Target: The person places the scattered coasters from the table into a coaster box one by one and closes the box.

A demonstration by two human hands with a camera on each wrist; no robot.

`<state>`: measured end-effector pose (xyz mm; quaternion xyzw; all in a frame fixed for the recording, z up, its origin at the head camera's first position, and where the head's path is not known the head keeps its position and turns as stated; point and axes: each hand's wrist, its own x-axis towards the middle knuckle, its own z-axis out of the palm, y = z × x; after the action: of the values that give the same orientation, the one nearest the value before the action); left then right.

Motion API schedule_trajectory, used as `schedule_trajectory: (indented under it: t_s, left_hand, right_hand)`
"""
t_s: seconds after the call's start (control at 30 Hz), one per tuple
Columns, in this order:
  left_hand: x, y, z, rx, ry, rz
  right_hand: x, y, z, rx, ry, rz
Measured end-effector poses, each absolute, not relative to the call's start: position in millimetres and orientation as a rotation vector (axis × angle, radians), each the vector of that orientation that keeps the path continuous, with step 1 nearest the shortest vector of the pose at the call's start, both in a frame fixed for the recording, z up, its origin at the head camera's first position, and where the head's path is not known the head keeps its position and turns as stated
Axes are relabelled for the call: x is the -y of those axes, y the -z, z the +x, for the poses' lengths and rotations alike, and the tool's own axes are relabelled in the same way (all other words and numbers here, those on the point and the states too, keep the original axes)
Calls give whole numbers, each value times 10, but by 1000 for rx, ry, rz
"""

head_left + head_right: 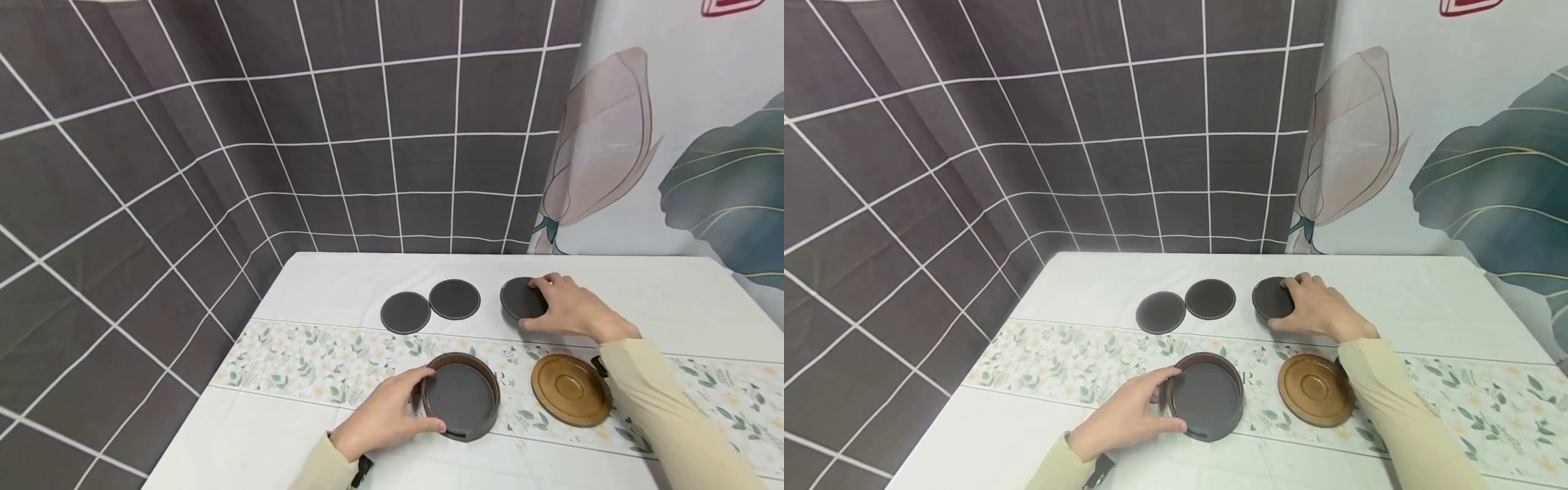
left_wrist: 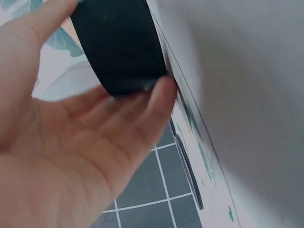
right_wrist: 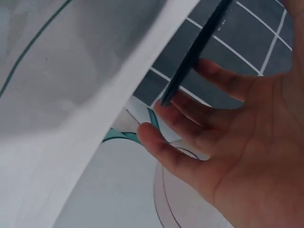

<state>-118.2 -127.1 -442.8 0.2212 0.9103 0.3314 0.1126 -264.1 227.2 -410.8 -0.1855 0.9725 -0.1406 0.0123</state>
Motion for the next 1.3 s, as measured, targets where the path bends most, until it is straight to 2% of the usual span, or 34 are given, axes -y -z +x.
schedule_trajectory:
  t_s: [0.57, 1.3]
  left_hand:
    - [1250, 4454, -1183, -2697, -975, 649]
    - [1263, 4417, -1168, -2696, -950, 600]
  right_hand:
    - [-2153, 3825, -2318, -3173, 505, -757]
    - [-2110, 3742, -2222, -3163, 564, -859]
